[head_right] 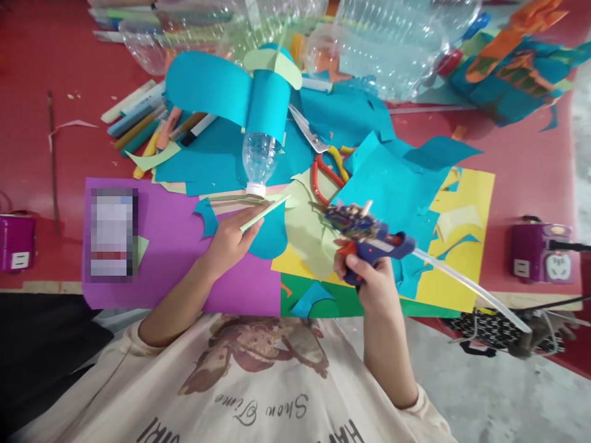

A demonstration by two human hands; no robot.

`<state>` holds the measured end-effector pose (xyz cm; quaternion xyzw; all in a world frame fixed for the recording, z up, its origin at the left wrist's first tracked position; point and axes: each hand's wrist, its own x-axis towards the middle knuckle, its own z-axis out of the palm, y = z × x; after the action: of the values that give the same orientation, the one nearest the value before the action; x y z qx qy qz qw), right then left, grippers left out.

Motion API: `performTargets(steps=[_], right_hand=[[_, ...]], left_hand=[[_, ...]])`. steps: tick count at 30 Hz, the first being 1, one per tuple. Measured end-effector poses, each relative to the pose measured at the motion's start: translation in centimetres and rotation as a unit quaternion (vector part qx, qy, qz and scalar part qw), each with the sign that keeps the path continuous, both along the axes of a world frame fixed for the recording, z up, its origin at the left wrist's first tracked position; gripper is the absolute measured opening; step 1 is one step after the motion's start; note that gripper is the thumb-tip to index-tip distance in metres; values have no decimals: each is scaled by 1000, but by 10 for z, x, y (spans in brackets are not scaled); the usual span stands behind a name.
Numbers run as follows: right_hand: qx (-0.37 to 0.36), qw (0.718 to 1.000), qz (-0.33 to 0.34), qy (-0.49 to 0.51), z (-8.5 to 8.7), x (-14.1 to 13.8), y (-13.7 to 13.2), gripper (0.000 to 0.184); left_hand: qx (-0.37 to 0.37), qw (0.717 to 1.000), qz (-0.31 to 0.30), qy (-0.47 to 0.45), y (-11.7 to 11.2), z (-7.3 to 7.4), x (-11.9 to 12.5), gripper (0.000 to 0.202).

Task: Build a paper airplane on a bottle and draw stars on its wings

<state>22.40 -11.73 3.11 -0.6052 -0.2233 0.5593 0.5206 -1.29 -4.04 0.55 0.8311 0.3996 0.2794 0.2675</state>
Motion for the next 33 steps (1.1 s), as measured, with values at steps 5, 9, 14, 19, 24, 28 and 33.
performTargets(steps=[5,9,14,19,24,28,33], right_hand=[[-11,993,114,18,-10,-21,-12,29],[-8,985,171,-30,-10,-28,-14,35],[-17,987,148,-55,-12,-33,-14,35],[-35,989,136,-42,-16,-37,-14,31],[-50,989,133,-50,-15,-39,-13,33],[-56,988,132,-50,-14,-40,-13,36],[-44,989,131,-52,-13,-41,-12,37]], left_hand=[[-4,997,-27,75,1,-5,-1,40],[-20,993,-33,108,2,-5,0,46],[-46,990,-37,128,3,-2,1,57],[-72,987,-35,142,3,1,2,65],[-78,985,-28,148,3,3,2,69],[-68,987,-30,140,3,1,2,68],[-68,987,-26,140,3,1,2,68]])
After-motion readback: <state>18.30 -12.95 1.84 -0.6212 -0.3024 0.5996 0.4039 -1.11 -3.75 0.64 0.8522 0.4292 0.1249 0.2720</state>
